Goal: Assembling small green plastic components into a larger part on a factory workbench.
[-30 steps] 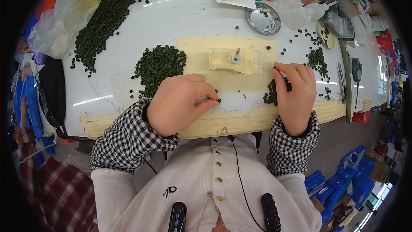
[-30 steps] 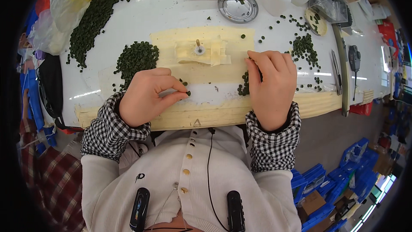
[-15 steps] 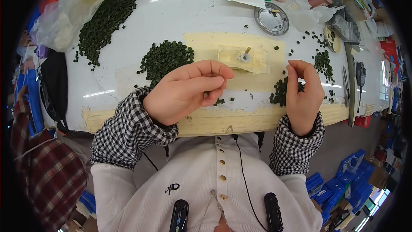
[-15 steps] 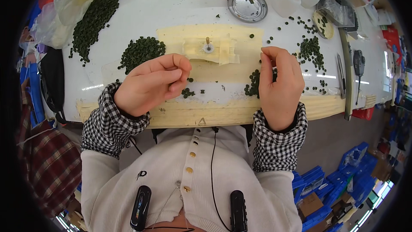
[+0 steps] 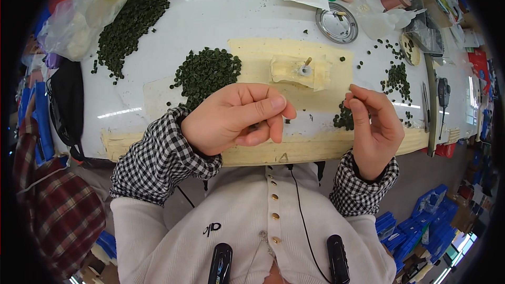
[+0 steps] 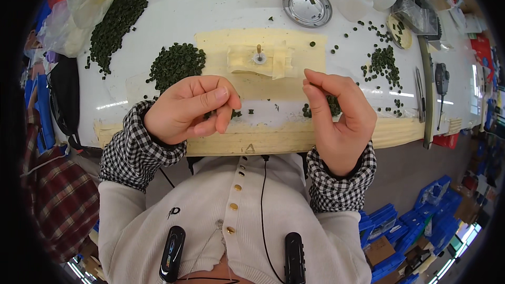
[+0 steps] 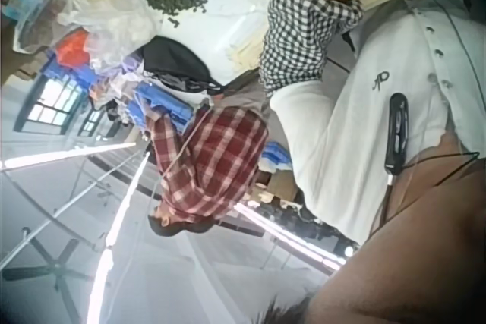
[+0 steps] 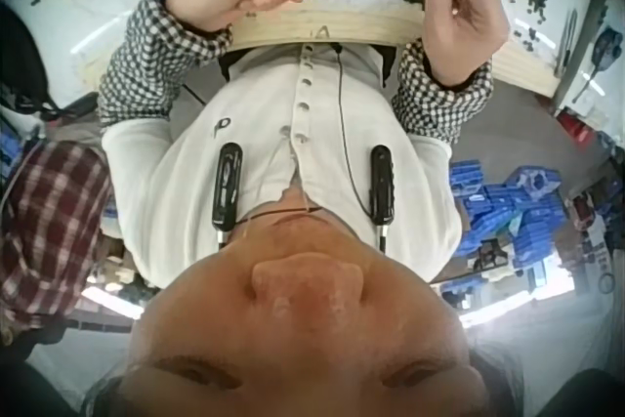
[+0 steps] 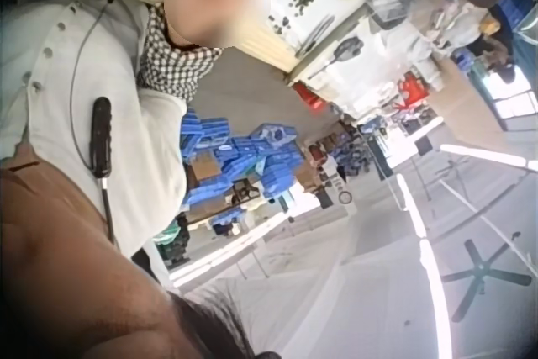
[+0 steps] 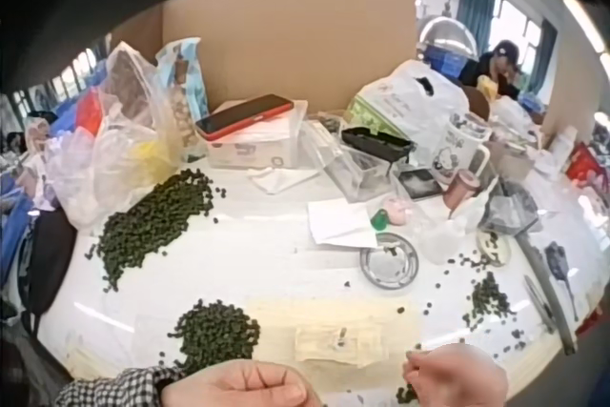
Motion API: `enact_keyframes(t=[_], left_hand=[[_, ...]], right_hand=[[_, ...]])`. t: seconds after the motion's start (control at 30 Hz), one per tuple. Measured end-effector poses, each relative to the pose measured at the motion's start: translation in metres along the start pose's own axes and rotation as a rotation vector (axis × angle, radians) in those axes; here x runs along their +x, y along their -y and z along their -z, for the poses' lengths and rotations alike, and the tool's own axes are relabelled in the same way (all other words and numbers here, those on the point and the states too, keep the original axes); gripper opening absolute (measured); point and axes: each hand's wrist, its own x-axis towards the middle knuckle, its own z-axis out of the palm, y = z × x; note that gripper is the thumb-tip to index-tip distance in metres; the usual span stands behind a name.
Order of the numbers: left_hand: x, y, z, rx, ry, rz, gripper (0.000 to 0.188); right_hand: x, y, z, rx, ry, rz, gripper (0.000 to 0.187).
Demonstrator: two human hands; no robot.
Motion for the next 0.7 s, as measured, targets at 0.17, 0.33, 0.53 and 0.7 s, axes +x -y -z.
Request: enact_keyframes(t=[0.17,0.33,0.53,0.7], left_hand=[[0.005,0.007,-0.005,-0.029,-0.095,-0.019,0.029],[0.008,0.011,-0.006,-0.033,-0.051,-0.067,0.033],[0.006,0.007,-0.001,-0.059,-0.039,-0.021,0.032],[0.007,0.015,-0.003,-0.101,-0.040,-0.060,0.030]], right_hand=[[-0.005,0.004,-0.009,0.144,0.138,-0.056,0.019],[-0.007,0.001,-0.016,0.298,0.234,-0.055,0.019],[-0.012,0.006,-0.018,0.576,0.254,-0.290,0.021],[-0.012,0.002,-0.017,0.616,0.275,-0.308,0.020]])
